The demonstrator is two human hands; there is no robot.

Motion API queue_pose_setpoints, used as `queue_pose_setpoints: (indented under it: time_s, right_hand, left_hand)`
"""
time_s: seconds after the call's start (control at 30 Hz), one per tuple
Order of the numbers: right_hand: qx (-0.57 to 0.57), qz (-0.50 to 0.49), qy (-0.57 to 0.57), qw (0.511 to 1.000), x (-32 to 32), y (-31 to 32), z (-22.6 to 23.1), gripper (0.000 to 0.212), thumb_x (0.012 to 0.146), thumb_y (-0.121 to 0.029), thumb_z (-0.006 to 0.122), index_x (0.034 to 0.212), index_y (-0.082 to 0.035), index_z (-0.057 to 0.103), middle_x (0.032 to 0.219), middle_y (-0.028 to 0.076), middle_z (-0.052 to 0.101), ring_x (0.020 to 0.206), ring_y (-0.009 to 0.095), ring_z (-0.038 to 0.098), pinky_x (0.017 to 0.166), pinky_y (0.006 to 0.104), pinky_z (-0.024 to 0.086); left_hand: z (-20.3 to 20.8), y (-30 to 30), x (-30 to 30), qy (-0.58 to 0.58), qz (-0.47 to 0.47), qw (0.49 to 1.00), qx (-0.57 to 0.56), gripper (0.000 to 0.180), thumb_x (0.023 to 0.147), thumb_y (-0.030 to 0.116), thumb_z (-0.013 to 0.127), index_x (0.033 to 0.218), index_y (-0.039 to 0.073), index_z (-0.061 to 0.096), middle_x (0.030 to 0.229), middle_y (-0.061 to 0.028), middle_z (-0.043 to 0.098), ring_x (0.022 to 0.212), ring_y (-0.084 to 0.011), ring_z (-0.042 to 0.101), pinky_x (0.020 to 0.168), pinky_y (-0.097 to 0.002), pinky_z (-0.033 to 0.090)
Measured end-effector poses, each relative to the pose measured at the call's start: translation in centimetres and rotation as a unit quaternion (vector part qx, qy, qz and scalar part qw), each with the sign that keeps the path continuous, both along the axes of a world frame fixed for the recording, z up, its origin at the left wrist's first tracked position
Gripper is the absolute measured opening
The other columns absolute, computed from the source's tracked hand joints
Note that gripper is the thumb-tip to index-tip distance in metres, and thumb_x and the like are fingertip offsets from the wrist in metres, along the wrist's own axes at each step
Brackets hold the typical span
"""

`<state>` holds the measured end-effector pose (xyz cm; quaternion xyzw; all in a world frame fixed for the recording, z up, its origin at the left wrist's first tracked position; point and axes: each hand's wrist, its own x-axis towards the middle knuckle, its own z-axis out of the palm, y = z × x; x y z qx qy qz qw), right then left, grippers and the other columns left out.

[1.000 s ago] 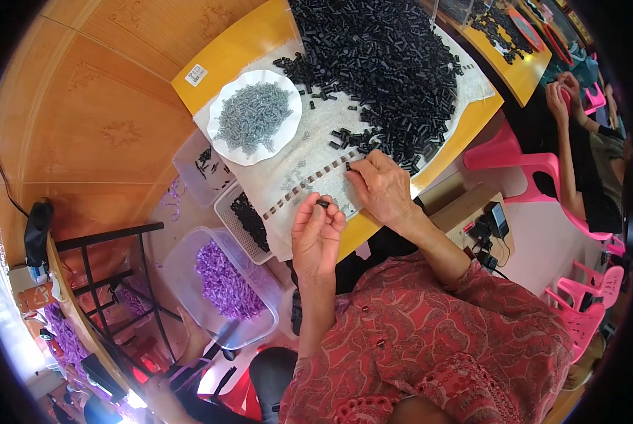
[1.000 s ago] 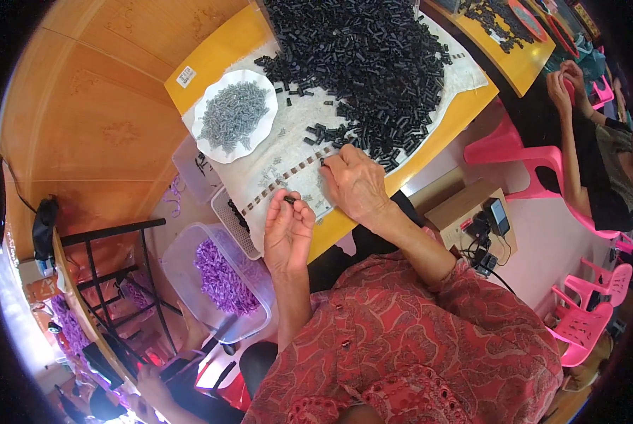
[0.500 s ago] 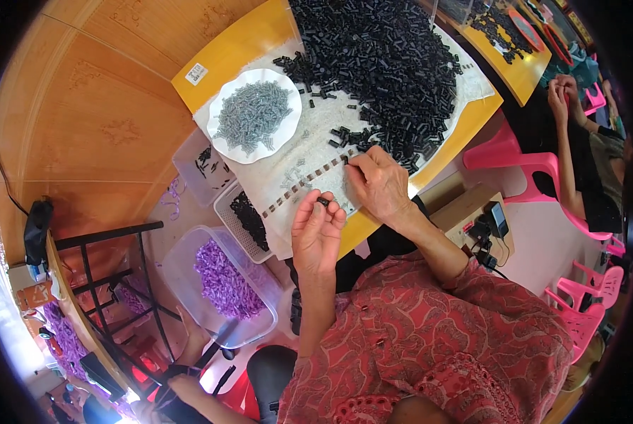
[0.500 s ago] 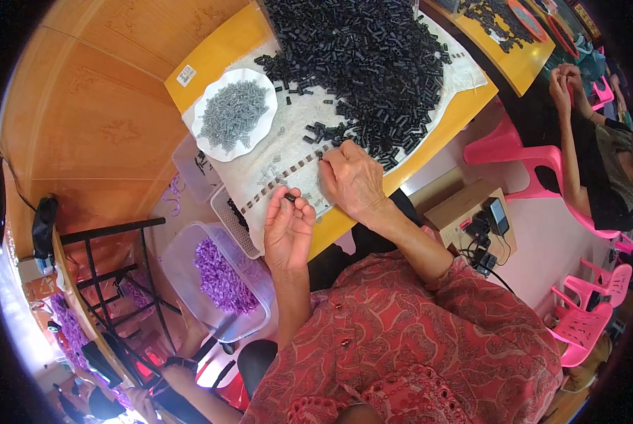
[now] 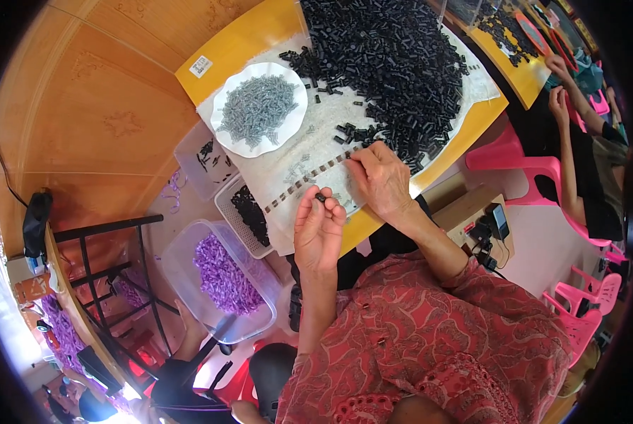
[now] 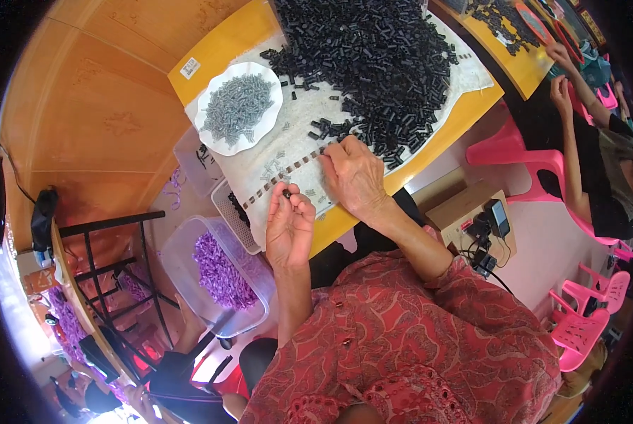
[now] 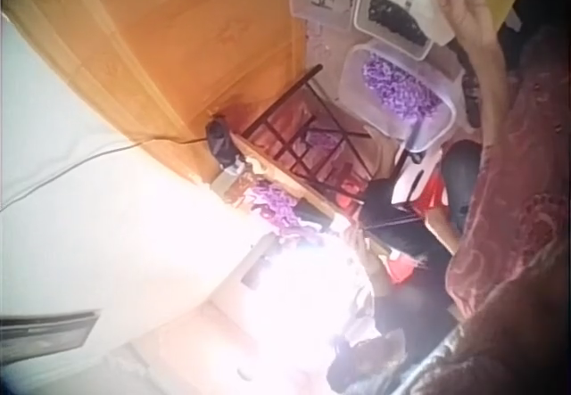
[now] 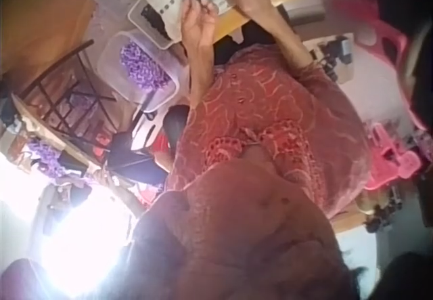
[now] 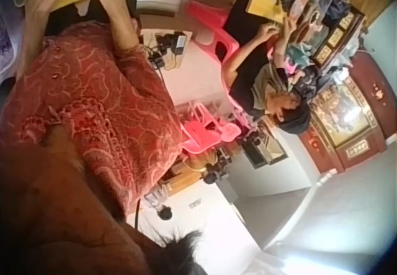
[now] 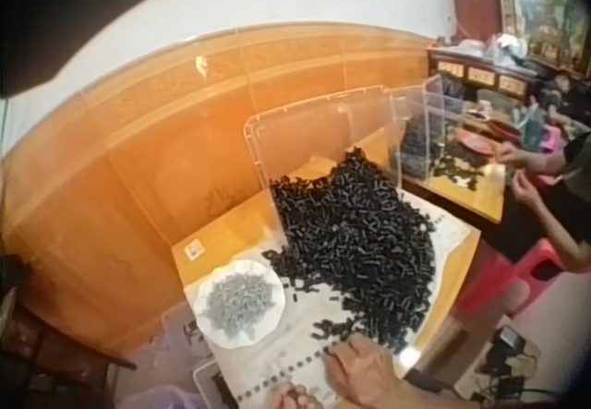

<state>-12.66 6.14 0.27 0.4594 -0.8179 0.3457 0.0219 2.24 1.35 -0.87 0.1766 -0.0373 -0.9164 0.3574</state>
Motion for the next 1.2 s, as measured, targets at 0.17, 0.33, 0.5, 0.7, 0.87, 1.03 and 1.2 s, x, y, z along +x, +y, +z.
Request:
queue_pose_setpoints:
  time_s: [0.17, 0.33, 0.5, 0.7, 0.87, 1.03, 1.2]
  right_hand:
    - [-0.1, 0.101, -0.267, 0.953, 0.5, 0.9, 1.9, 0.011, 0.079, -0.005, 0.069, 0.089, -0.001, 0.065, 0.081, 0.01, 0.062, 0.065, 0.018, 0.063, 0.053, 0.0279, 0.049]
    - [-0.143, 0.153, -0.41, 0.888, 1.8, 1.5, 2.7, 0.012, 0.083, 0.0, 0.066, 0.095, 0.002, 0.065, 0.086, 0.007, 0.064, 0.068, 0.01, 0.062, 0.058, 0.0227, 0.05]
    - [-0.163, 0.194, -0.412, 0.875, 2.4, 1.5, 3.7, 0.014, 0.085, 0.003, 0.063, 0.099, 0.004, 0.065, 0.088, 0.008, 0.063, 0.076, 0.012, 0.066, 0.063, 0.022, 0.053]
    - [-0.164, 0.205, -0.409, 0.874, 2.6, 1.6, 3.5, 0.015, 0.085, 0.003, 0.062, 0.1, 0.004, 0.065, 0.088, 0.008, 0.063, 0.08, 0.014, 0.067, 0.065, 0.0223, 0.054]
    - [-0.156, 0.191, -0.383, 0.89, 2.6, 1.7, 3.0, 0.012, 0.082, 0.0, 0.067, 0.094, 0.002, 0.065, 0.082, 0.006, 0.063, 0.072, 0.009, 0.063, 0.058, 0.0216, 0.05]
    - [-0.168, 0.18, -0.369, 0.896, 2.6, 1.7, 3.2, 0.011, 0.08, -0.001, 0.069, 0.091, 0.001, 0.066, 0.08, 0.005, 0.063, 0.067, 0.008, 0.061, 0.055, 0.0209, 0.048]
    - [-0.159, 0.178, -0.353, 0.905, 2.6, 1.6, 3.2, 0.011, 0.079, -0.001, 0.07, 0.089, 0.001, 0.066, 0.078, 0.005, 0.063, 0.065, 0.008, 0.06, 0.053, 0.0208, 0.046]
  left_hand:
    - [0.1, -0.1, 0.1, 0.012, 0.008, 1.0, 0.011, 0.026, 0.091, 0.001, 0.054, 0.117, 0.002, 0.057, 0.11, -0.0128, 0.058, 0.09, -0.0175, 0.056, 0.08, -0.03, 0.05]
    - [0.5, 0.1, -0.1, -0.018, 0.025, 0.999, -0.024, 0.025, 0.091, 0.002, 0.056, 0.116, 0.002, 0.058, 0.109, -0.0121, 0.06, 0.09, -0.017, 0.056, 0.081, -0.0298, 0.05]
    - [0.4, 0.3, -0.1, -0.041, 0.037, 0.997, -0.05, 0.025, 0.091, 0.003, 0.056, 0.116, 0.002, 0.058, 0.108, -0.0115, 0.062, 0.09, -0.0166, 0.057, 0.082, -0.0299, 0.049]
    - [0.5, 0.5, -0.2, -0.059, 0.047, 0.995, -0.067, 0.026, 0.091, 0.003, 0.056, 0.117, 0.003, 0.058, 0.108, -0.0104, 0.063, 0.091, -0.016, 0.058, 0.086, -0.0309, 0.047]
    - [0.6, 0.6, -0.2, -0.067, 0.052, 0.993, -0.086, 0.026, 0.091, 0.001, 0.056, 0.117, 0.002, 0.059, 0.109, -0.0107, 0.063, 0.093, -0.0168, 0.058, 0.088, -0.0333, 0.047]
    - [0.6, 0.7, -0.3, -0.081, 0.063, 0.985, -0.136, 0.026, 0.09, 0.0, 0.056, 0.116, 0.002, 0.059, 0.11, -0.0115, 0.063, 0.098, -0.0183, 0.059, 0.091, -0.0358, 0.047]
    - [0.5, 0.8, -0.4, -0.107, 0.073, 0.977, -0.169, 0.026, 0.09, -0.001, 0.056, 0.116, 0.002, 0.059, 0.11, -0.012, 0.063, 0.101, -0.0191, 0.059, 0.09, -0.0363, 0.048]
